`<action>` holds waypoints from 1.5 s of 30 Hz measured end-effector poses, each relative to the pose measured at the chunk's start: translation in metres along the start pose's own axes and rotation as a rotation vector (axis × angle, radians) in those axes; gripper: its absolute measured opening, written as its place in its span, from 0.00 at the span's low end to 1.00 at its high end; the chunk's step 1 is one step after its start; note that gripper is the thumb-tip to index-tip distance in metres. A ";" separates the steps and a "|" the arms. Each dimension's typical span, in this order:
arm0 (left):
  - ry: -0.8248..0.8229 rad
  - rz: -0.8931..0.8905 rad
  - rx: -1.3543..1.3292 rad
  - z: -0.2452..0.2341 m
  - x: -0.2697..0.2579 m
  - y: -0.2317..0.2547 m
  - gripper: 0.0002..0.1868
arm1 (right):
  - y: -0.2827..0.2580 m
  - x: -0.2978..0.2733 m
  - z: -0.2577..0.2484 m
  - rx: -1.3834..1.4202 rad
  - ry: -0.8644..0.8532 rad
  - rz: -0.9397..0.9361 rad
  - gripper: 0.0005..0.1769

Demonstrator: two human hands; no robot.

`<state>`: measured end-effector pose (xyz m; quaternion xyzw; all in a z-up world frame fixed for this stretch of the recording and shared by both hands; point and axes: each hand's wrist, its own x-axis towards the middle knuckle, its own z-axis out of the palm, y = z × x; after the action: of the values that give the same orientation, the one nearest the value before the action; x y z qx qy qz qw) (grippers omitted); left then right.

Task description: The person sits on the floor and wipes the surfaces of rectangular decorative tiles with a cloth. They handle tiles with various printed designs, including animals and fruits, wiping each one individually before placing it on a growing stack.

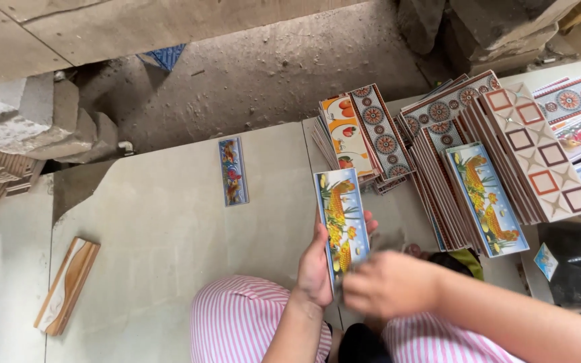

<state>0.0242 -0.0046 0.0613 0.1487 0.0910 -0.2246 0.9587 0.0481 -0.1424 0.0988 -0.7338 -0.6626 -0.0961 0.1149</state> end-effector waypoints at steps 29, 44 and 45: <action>0.002 -0.127 -0.045 -0.007 -0.004 -0.002 0.30 | 0.056 -0.008 0.004 -0.174 0.336 0.835 0.09; -0.053 -0.152 0.039 -0.003 -0.020 -0.012 0.30 | 0.025 -0.008 -0.035 -0.237 0.355 0.310 0.08; -0.050 -0.152 0.034 -0.007 -0.018 -0.013 0.30 | 0.025 -0.011 -0.030 -0.233 0.351 0.310 0.08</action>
<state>0.0013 -0.0061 0.0561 0.1520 0.0742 -0.3017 0.9383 0.0718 -0.1641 0.1231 -0.8069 -0.4967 -0.2789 0.1562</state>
